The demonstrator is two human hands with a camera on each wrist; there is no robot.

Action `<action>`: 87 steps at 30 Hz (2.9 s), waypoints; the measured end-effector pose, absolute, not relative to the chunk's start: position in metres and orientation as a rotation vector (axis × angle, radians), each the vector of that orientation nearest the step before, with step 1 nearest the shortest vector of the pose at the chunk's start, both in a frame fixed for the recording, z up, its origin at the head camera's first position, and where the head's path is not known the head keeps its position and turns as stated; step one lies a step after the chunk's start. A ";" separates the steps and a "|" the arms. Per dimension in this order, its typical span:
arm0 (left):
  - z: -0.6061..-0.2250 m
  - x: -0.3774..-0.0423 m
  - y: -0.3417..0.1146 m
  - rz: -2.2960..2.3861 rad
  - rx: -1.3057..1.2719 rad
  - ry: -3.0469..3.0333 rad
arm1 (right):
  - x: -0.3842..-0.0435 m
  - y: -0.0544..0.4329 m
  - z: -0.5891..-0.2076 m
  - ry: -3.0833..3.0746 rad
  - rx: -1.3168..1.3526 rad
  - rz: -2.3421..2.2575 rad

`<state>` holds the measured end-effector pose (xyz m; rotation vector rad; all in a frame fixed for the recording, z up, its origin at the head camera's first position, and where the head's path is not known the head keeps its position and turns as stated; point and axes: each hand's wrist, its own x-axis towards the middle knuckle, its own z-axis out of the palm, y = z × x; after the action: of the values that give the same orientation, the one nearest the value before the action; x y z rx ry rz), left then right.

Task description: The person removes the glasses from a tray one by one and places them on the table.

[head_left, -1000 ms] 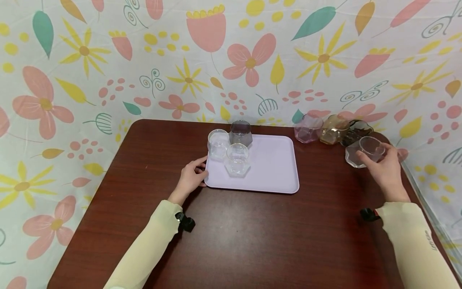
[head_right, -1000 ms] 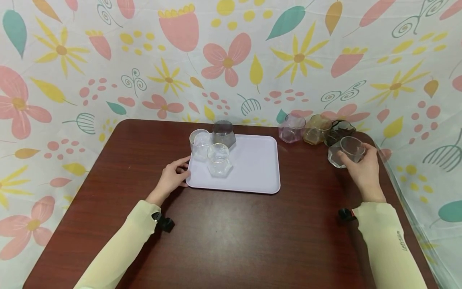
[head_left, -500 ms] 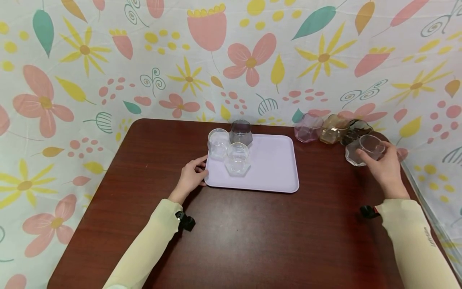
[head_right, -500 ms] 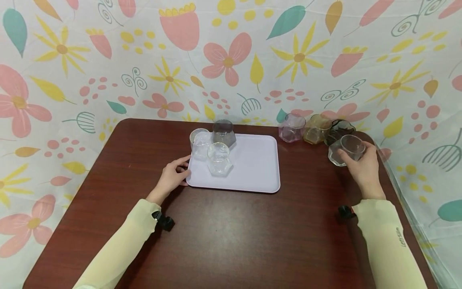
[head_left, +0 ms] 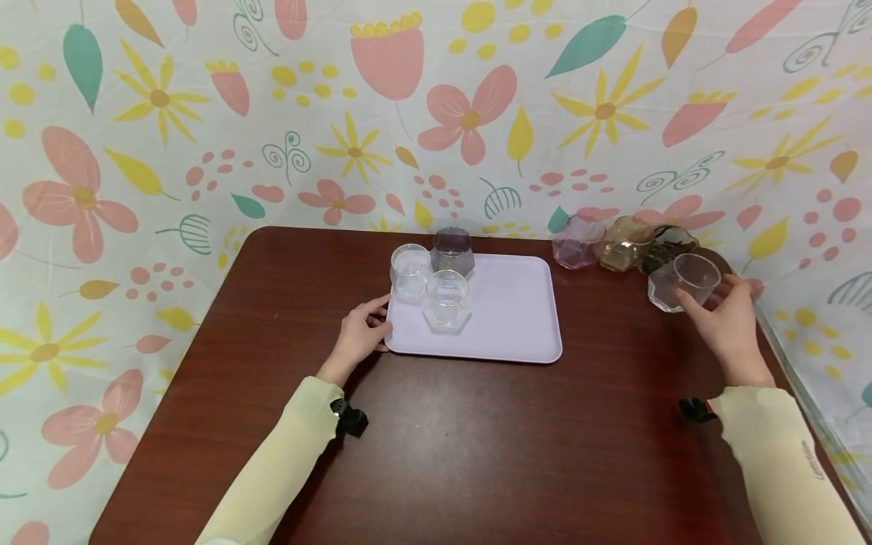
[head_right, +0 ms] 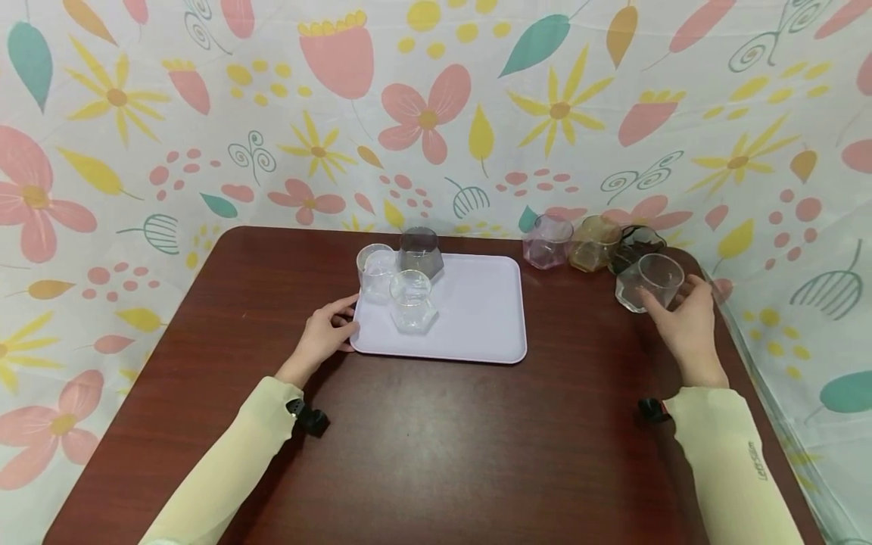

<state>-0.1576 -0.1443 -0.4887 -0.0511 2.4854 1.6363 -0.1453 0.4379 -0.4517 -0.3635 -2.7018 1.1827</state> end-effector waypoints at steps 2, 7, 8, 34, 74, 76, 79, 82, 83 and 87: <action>-0.489 -0.157 -0.144 1.630 -0.051 2.485 | -0.140 0.436 -0.453 -2.691 -0.358 1.149; -0.490 -0.157 -0.144 1.626 -0.051 2.478 | -0.128 0.426 -0.451 -2.658 -0.409 1.102; -0.490 -0.157 -0.144 1.625 -0.051 2.480 | -0.126 0.424 -0.450 -2.646 -0.413 1.110; -0.490 -0.158 -0.144 1.652 -0.050 2.485 | -0.094 0.350 -0.420 -2.662 -0.181 1.251; -0.490 -0.158 -0.144 1.656 -0.037 2.485 | -0.116 0.194 -0.434 -2.716 0.381 1.477; -0.490 -0.158 -0.144 1.661 -0.041 2.486 | -0.119 0.185 -0.434 -2.717 0.414 1.483; -0.490 -0.158 -0.144 1.664 -0.046 2.487 | -0.124 0.171 -0.435 -2.714 0.463 1.488; -0.490 -0.158 -0.144 1.669 -0.050 2.479 | -0.129 0.158 -0.437 -2.712 0.496 1.496; -0.490 -0.158 -0.144 1.669 -0.051 2.476 | -0.131 0.155 -0.437 -2.713 0.502 1.505; -0.490 -0.157 -0.143 1.672 -0.052 2.468 | -0.138 0.142 -0.439 -2.714 0.515 1.530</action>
<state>-0.1569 -0.1435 -0.4898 -0.0516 2.4682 1.6725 -0.1379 0.1421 -0.4389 0.5147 -2.7143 1.5295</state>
